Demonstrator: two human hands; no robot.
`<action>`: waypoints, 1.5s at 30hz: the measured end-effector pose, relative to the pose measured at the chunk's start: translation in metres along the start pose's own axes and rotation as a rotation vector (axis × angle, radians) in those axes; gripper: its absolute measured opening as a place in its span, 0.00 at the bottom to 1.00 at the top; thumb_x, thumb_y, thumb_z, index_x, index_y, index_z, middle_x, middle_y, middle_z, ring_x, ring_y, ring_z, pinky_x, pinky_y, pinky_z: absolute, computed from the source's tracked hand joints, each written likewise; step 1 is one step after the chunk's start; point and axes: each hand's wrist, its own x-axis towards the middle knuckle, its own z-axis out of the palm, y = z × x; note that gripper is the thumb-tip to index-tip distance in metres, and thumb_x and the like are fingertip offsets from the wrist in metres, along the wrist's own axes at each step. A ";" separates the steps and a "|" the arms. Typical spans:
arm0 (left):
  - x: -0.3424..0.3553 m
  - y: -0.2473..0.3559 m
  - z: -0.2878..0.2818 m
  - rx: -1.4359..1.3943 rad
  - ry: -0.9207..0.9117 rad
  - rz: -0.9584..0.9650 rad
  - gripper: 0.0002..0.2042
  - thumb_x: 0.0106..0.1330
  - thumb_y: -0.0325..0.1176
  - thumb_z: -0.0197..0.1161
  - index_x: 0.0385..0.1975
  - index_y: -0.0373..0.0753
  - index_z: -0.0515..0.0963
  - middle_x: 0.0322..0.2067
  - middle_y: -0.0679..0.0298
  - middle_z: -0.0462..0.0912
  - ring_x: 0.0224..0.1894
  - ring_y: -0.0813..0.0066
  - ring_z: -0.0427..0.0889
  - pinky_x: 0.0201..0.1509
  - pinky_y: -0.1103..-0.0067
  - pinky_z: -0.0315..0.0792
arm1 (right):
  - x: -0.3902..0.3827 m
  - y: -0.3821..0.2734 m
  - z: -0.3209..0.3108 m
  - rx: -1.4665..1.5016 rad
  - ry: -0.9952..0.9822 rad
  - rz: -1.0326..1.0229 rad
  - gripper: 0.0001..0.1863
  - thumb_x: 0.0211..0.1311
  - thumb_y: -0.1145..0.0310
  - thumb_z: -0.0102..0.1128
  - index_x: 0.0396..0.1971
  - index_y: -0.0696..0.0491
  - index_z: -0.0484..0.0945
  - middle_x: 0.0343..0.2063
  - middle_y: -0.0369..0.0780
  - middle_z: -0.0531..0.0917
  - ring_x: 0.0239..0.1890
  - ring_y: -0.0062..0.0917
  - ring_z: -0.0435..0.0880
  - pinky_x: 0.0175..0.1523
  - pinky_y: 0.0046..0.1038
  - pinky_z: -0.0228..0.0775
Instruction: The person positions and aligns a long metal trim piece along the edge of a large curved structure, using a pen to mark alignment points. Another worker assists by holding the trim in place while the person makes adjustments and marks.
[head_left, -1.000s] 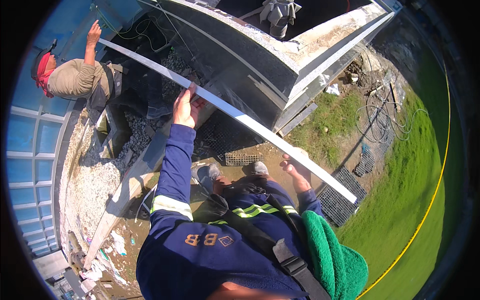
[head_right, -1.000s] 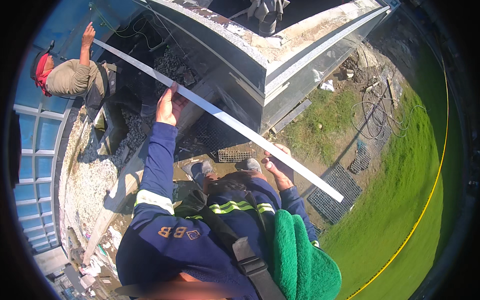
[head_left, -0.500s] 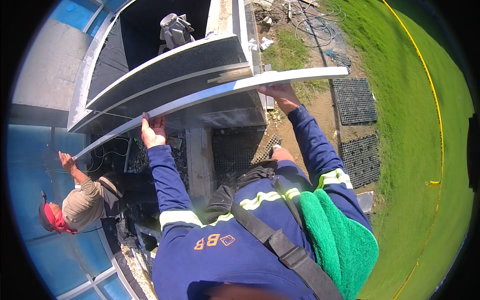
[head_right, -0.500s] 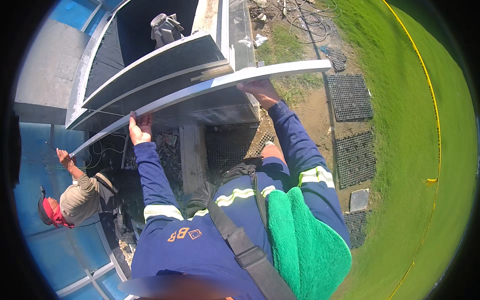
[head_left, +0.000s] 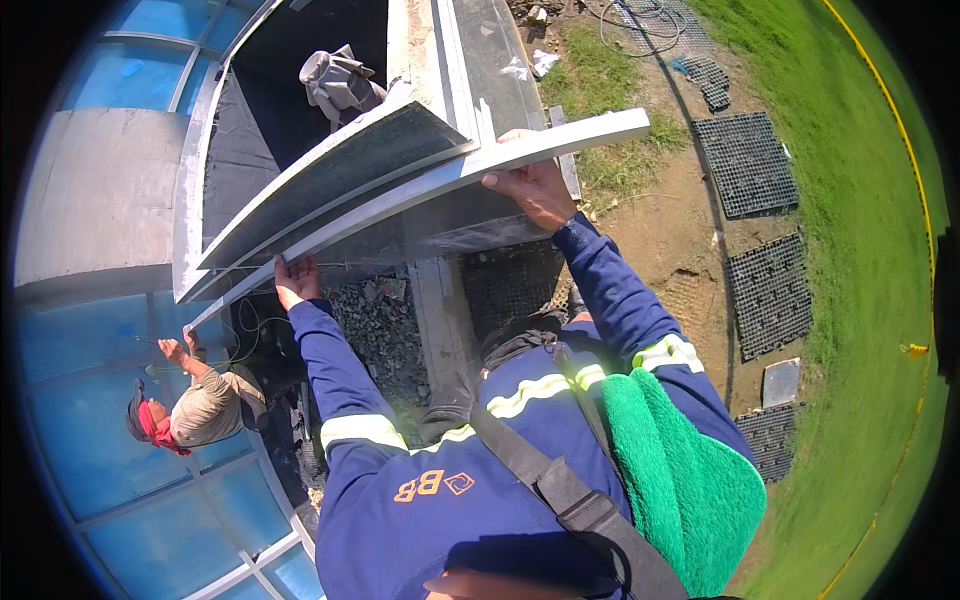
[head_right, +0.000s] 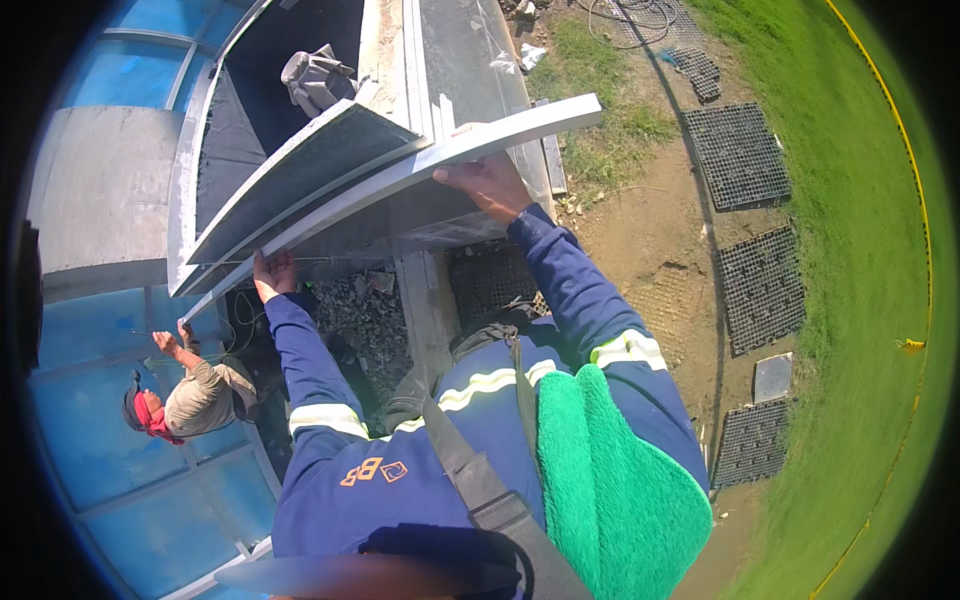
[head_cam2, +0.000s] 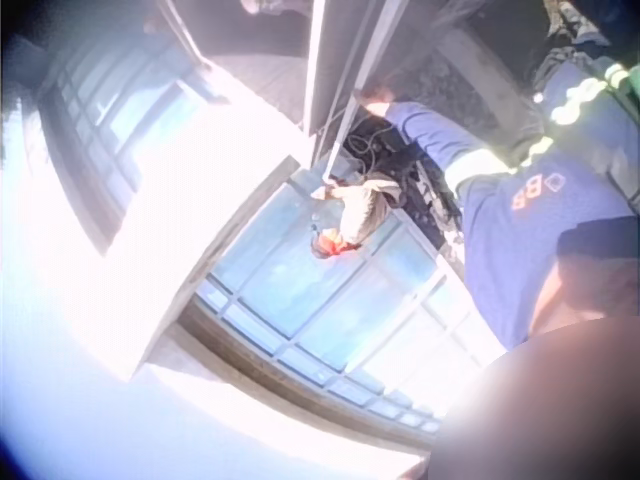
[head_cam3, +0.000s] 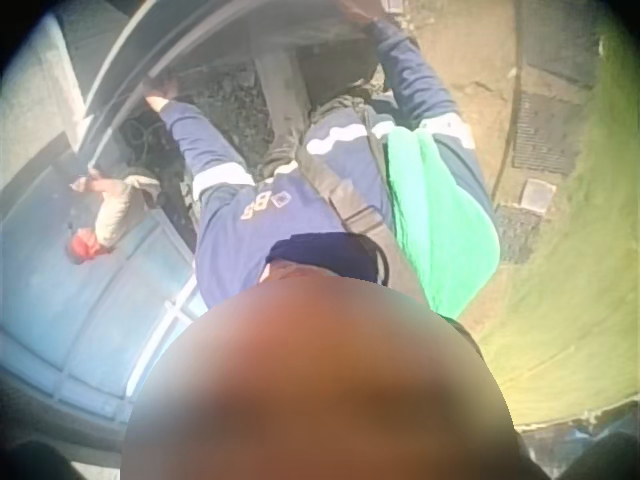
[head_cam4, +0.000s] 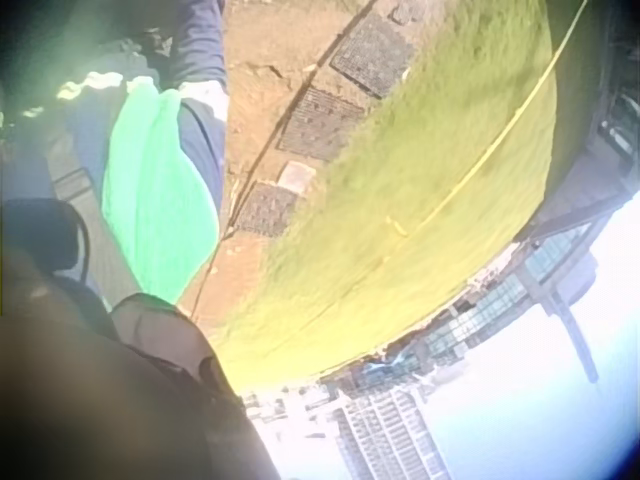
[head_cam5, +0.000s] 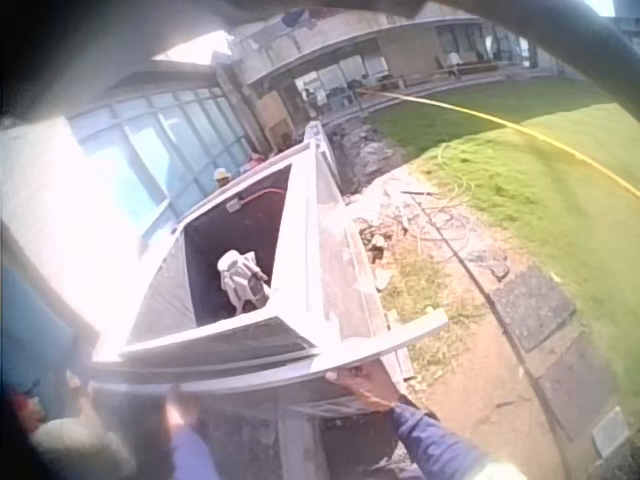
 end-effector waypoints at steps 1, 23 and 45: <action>0.007 0.004 0.000 0.034 -0.015 0.021 0.22 0.72 0.41 0.69 0.60 0.39 0.74 0.62 0.56 0.74 0.61 0.53 0.76 0.66 0.51 0.75 | 0.001 -0.001 0.000 0.018 -0.008 -0.018 0.28 0.58 0.73 0.79 0.56 0.54 0.74 0.48 0.37 0.83 0.55 0.23 0.83 0.61 0.29 0.79; 0.048 0.014 0.010 0.082 -0.094 -0.006 0.25 0.79 0.39 0.59 0.72 0.40 0.65 0.71 0.49 0.62 0.69 0.46 0.71 0.71 0.50 0.70 | 0.002 -0.001 0.005 -0.169 0.072 0.017 0.29 0.62 0.60 0.79 0.57 0.61 0.81 0.49 0.43 0.87 0.54 0.28 0.85 0.62 0.31 0.76; 0.048 0.011 0.009 0.062 -0.042 0.003 0.23 0.73 0.37 0.70 0.63 0.37 0.74 0.63 0.51 0.72 0.63 0.51 0.77 0.66 0.55 0.75 | 0.007 0.005 -0.002 -0.289 0.058 0.025 0.31 0.61 0.52 0.77 0.56 0.59 0.83 0.50 0.47 0.88 0.56 0.34 0.85 0.64 0.36 0.74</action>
